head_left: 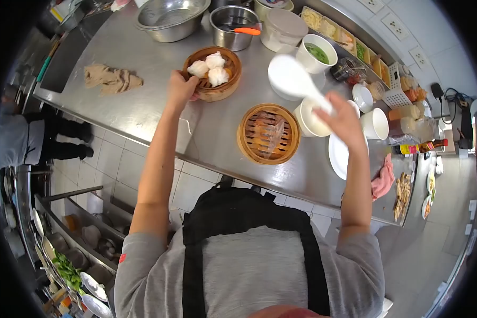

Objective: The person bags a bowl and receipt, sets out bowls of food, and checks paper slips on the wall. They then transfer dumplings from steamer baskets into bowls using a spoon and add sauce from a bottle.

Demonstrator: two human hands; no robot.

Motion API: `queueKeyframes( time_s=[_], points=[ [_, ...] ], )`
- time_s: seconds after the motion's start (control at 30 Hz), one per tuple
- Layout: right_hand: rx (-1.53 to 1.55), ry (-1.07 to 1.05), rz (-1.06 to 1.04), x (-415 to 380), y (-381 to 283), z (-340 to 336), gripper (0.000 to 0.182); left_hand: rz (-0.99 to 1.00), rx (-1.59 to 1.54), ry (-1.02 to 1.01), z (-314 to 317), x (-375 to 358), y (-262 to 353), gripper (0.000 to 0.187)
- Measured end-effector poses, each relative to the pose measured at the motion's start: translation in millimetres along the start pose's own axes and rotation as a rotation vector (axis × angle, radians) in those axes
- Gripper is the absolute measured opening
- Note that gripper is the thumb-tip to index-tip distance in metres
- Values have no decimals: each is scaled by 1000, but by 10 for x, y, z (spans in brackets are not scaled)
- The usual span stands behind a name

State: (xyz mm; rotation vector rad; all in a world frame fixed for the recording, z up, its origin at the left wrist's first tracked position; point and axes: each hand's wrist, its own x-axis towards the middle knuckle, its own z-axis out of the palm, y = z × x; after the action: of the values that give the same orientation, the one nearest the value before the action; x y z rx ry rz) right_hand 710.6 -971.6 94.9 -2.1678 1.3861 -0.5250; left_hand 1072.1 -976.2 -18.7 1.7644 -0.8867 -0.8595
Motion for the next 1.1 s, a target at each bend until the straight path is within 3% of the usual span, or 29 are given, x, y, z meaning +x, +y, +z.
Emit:
queueKeyframes(
  time_s=[0.03, 0.07, 0.1, 0.13, 0.3, 0.47, 0.57, 0.63, 0.77, 0.83, 1.1],
  points=[
    [26, 37, -21, -253, -64, 92, 33, 10, 27, -17, -46, 45, -19, 43],
    [193, -58, 51, -470, 9, 244, 33, 18, 56, -35, -113, 100, -49, 41],
    [295, -183, 294, -657, -71, 306, 28, 27, 86, -57, -190, 149, -71, 38],
    [172, -202, 340, -815, 1, 435, 24, 40, 121, -56, -292, 139, -21, 35],
    [604, -107, 287, -900, 106, 1150, 24, 150, 126, -89, -961, 119, 205, 32],
    [863, -152, 277, -525, -276, 1170, 25, 229, 205, -135, -1352, -244, 598, 35],
    [418, 133, 148, -618, -70, 936, 20, 264, 171, -245, -1284, -586, 723, 37],
    [456, 289, 203, -738, -39, 687, 20, 269, 124, -294, -1136, -805, 662, 40],
    [456, 313, 399, -940, 85, 363, 22, 186, 57, -480, -595, -1123, 489, 41],
    [434, 345, 395, -1020, 151, 293, 23, 125, 89, -475, -299, -1269, 423, 41],
    [375, 452, 389, -1367, 415, 145, 22, 279, 202, -330, 82, -1493, 393, 36]
  ],
)
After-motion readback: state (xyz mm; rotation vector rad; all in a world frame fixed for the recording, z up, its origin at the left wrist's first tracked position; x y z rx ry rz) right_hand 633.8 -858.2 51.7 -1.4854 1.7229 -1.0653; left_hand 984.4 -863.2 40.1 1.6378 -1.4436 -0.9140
